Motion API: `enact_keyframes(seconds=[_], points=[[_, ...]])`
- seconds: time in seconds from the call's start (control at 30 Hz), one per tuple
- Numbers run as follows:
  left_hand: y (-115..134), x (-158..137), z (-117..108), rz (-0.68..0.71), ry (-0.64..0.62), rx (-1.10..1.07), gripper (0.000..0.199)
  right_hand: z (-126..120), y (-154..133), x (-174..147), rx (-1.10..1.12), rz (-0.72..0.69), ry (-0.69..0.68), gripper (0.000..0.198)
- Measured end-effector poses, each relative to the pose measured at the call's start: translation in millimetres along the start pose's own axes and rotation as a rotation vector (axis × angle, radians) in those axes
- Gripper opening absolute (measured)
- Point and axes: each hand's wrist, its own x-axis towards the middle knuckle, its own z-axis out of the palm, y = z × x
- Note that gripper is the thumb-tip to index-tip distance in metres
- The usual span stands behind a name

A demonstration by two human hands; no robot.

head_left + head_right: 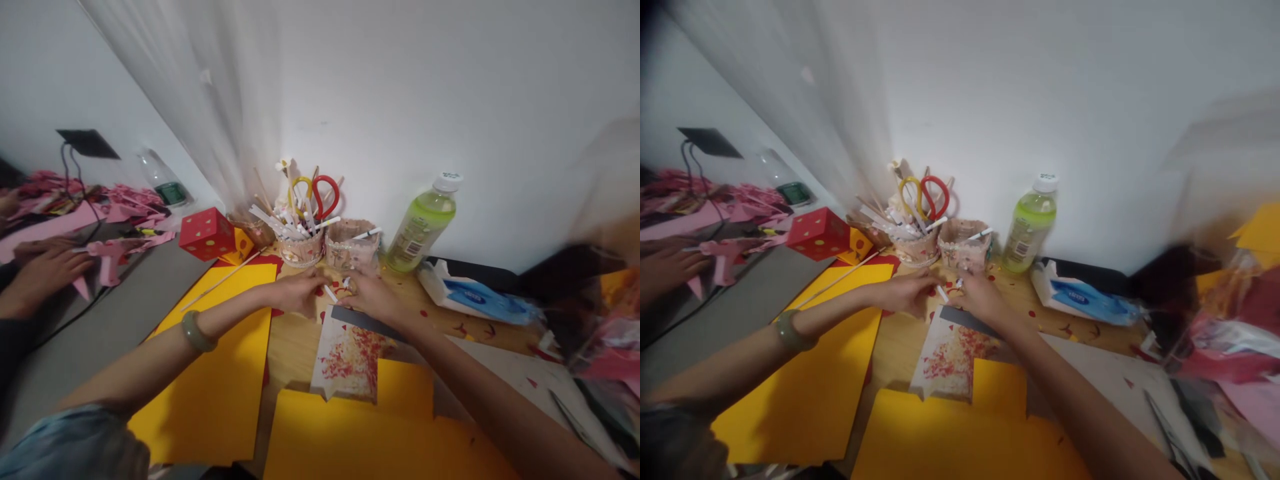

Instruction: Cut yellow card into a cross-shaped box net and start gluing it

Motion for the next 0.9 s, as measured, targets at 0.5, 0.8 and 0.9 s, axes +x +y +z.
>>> enact_keyframes(seconds=[0.5,0.8,0.9], points=[[-4.3,9.4,-1.4,0.005,-0.005,-0.057,0.053,-7.4,-7.5,9.4,0.012,-0.057,-0.118,0.024],[7.1,-6.5,15.3,0.006,0.041,-0.019,0.088,-21.0,-21.5,-42.9,0.005,0.112,-0.062,0.023],[11.5,-8.9,24.7,-0.001,0.091,0.003,0.103,-20.4,-28.7,-59.7,0.032,0.153,-0.117,0.025]])
